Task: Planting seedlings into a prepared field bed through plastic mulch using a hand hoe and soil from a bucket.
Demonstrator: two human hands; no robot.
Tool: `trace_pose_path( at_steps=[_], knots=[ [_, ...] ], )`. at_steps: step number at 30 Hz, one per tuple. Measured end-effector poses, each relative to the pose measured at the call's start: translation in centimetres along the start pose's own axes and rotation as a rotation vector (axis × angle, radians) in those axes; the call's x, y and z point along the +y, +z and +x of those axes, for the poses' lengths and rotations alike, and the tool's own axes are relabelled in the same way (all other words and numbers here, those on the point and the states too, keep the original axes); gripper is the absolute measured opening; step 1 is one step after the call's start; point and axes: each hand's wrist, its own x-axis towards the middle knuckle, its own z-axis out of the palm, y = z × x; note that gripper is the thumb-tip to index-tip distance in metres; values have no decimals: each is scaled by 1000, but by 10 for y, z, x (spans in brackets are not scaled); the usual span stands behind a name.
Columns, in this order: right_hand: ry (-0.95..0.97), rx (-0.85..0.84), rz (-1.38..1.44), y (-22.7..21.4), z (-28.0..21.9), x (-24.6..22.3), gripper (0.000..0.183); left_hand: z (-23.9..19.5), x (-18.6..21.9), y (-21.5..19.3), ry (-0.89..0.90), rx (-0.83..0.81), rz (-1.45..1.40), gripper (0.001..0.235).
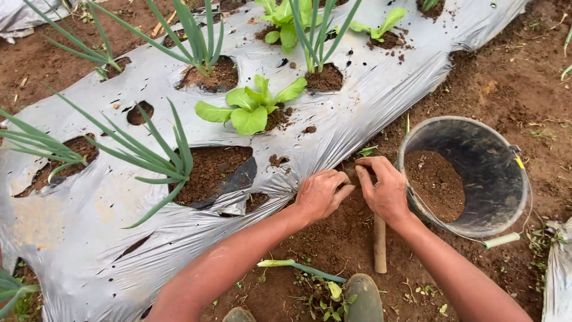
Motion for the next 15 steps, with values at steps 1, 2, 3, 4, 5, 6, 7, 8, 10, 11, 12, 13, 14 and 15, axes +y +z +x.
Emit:
trace_pose_path(
  at_steps=[1,2,3,4,5,6,7,8,10,11,12,13,14,15],
  knots=[
    [17,10,-10,-13,-9,14,7,11,13,11,12,-17,-9,15],
    [65,77,-117,-27,-19,28,6,22,26,22,-57,-56,-96,16],
    [109,145,-223,-39,-28,43,9,33,39,33,-125,-93,-176,21],
    [122,157,-231,-50,-40,44,9,40,43,48,-112,-108,-179,21],
    [265,56,-377,-59,-50,45,30,47,47,61,-172,-133,-225,24],
    [411,-47,-520,-68,-61,44,51,53,50,74,-232,-158,-271,28],
    [425,-38,-523,-66,-79,70,51,59,58,78,-223,-172,-272,28],
    [519,-219,-601,-64,-99,95,45,65,65,82,-263,-180,-286,29],
    [637,-409,-669,-61,-123,115,40,68,75,89,-307,-211,-304,29],
    [595,-415,-650,-62,-124,114,31,71,78,93,-308,-214,-275,29],
    [553,-421,-630,-61,-124,112,23,73,81,96,-309,-218,-246,29],
    [571,-422,-627,-62,-132,111,23,71,82,97,-309,-235,-248,29],
    [527,-461,-637,-62,-140,109,30,69,83,98,-310,-235,-241,25],
    [473,-492,-651,-62,-142,110,37,72,83,98,-303,-224,-231,21]
  ],
)
